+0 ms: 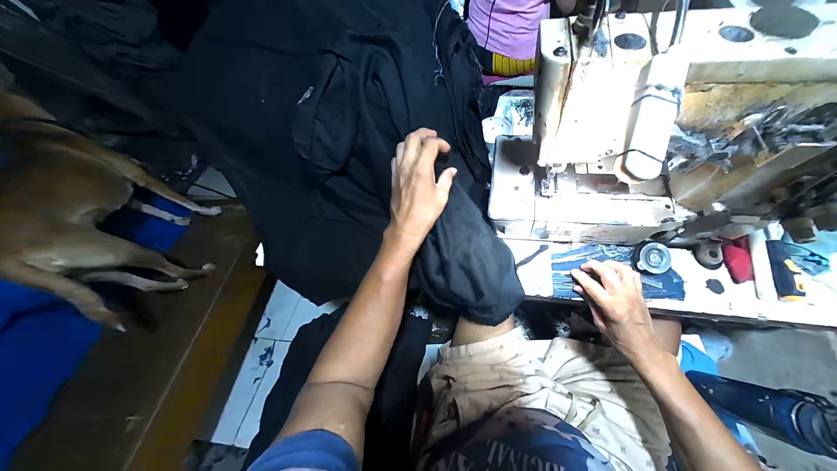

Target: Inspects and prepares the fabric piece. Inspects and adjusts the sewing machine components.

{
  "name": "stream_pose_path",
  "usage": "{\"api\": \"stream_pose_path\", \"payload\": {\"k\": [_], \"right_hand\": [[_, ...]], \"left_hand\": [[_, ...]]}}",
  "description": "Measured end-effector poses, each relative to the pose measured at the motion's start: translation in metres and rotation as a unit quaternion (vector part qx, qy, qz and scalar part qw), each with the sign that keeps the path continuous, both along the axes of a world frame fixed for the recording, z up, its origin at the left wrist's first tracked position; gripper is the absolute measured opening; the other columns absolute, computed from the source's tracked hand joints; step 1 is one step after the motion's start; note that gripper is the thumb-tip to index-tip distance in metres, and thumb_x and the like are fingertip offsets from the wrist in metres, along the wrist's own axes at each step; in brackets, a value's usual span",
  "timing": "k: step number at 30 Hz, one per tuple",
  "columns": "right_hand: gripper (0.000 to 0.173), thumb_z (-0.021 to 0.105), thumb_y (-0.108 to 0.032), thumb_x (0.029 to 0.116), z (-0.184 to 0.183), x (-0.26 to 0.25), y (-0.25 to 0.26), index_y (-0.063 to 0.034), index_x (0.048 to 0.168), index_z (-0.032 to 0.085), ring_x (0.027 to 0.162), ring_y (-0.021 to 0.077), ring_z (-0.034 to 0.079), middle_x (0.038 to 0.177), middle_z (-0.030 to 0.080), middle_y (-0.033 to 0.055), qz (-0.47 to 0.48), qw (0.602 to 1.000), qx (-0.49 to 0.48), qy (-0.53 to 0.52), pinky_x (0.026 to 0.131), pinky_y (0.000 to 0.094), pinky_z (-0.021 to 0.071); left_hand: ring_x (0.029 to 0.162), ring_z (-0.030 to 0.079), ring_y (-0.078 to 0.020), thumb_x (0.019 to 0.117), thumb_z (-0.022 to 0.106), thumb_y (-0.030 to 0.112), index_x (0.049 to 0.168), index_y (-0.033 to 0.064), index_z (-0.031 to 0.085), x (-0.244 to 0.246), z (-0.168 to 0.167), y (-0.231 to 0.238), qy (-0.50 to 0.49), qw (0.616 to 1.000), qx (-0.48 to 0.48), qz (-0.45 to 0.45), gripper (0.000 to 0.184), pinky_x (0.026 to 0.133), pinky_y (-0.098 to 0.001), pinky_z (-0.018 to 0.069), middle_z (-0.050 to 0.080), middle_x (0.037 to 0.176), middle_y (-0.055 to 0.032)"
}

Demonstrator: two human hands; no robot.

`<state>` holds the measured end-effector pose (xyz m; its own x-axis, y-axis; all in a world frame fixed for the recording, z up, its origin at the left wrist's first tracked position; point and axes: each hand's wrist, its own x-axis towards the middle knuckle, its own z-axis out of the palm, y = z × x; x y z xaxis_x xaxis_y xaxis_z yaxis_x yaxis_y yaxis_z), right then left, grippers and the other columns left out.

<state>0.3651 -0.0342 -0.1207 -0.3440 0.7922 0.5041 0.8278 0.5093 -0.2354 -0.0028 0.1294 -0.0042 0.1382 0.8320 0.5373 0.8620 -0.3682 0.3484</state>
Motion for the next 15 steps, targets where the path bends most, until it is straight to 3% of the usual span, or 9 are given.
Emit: {"api": "stream_pose_path", "payload": {"k": [2,4,7,10,12,15], "right_hand": [[0.026,0.061,-0.030,0.1034,0.006,-0.001,0.000,-0.0171,0.122,0.075,0.121,0.0326,0.060,0.127,0.068,0.0111,-0.001,0.999,0.025,0.026,0.103,0.0526,0.0457],[0.021,0.067,-0.024,0.1006,0.026,-0.008,0.003,-0.0127,0.115,0.077,0.116,0.0303,0.063,0.119,0.071,0.0120,0.010,0.994,0.066,0.086,0.100,0.0486,0.0498],[0.018,0.068,-0.017,0.0987,0.064,-0.022,0.027,-0.0095,0.112,0.078,0.114,0.0298,0.064,0.117,0.071,0.0129,0.000,0.987,0.113,0.112,0.098,0.0459,0.0526],[0.033,0.057,-0.025,0.1031,0.094,-0.029,0.072,-0.0139,0.131,0.070,0.130,0.0325,0.054,0.136,0.063,0.0123,-0.037,0.997,0.058,0.038,0.109,0.0493,0.0448],[0.042,0.049,-0.032,0.1052,0.101,-0.028,0.103,-0.0187,0.144,0.061,0.140,0.0347,0.045,0.149,0.053,0.0128,-0.035,0.999,-0.006,-0.011,0.115,0.0544,0.0385],[0.043,0.047,-0.032,0.1068,0.108,-0.025,0.125,-0.0239,0.147,0.058,0.139,0.0349,0.048,0.146,0.057,0.0122,-0.015,0.996,-0.069,-0.054,0.116,0.0577,0.0368]], "left_hand": [[0.137,0.049,-0.0292,0.0972,0.068,0.027,0.121,0.0125,0.069,0.018,0.005,-0.011,-0.002,0.999,0.048,-0.020,0.028,0.112,-0.0482,0.0423,0.054,0.148,-0.0096],[0.133,0.053,-0.0251,0.0980,0.068,0.027,0.114,0.0123,0.073,0.036,0.009,-0.024,-0.027,0.994,0.080,-0.064,0.023,0.111,-0.0427,0.0440,0.058,0.143,-0.0094],[0.132,0.053,-0.0212,0.0945,0.068,0.028,0.105,0.0168,0.075,0.063,0.005,-0.030,-0.050,0.987,0.042,-0.146,0.017,0.110,-0.0404,0.0457,0.057,0.143,-0.0054],[0.142,0.043,-0.0247,0.0944,0.066,0.041,0.109,0.0235,0.073,0.082,-0.007,-0.020,-0.010,0.984,-0.059,-0.169,0.024,0.109,-0.0501,0.0433,0.047,0.154,-0.0025],[0.141,0.043,-0.0274,0.0919,0.067,0.034,0.102,0.0220,0.070,0.086,-0.013,-0.007,-0.015,0.980,-0.085,-0.179,0.016,0.108,-0.0539,0.0431,0.048,0.152,-0.0046],[0.141,0.044,-0.0272,0.0950,0.065,0.031,0.095,0.0173,0.069,0.086,-0.013,0.015,-0.021,0.986,-0.077,-0.150,0.014,0.107,-0.0520,0.0442,0.052,0.149,-0.0061]]}}
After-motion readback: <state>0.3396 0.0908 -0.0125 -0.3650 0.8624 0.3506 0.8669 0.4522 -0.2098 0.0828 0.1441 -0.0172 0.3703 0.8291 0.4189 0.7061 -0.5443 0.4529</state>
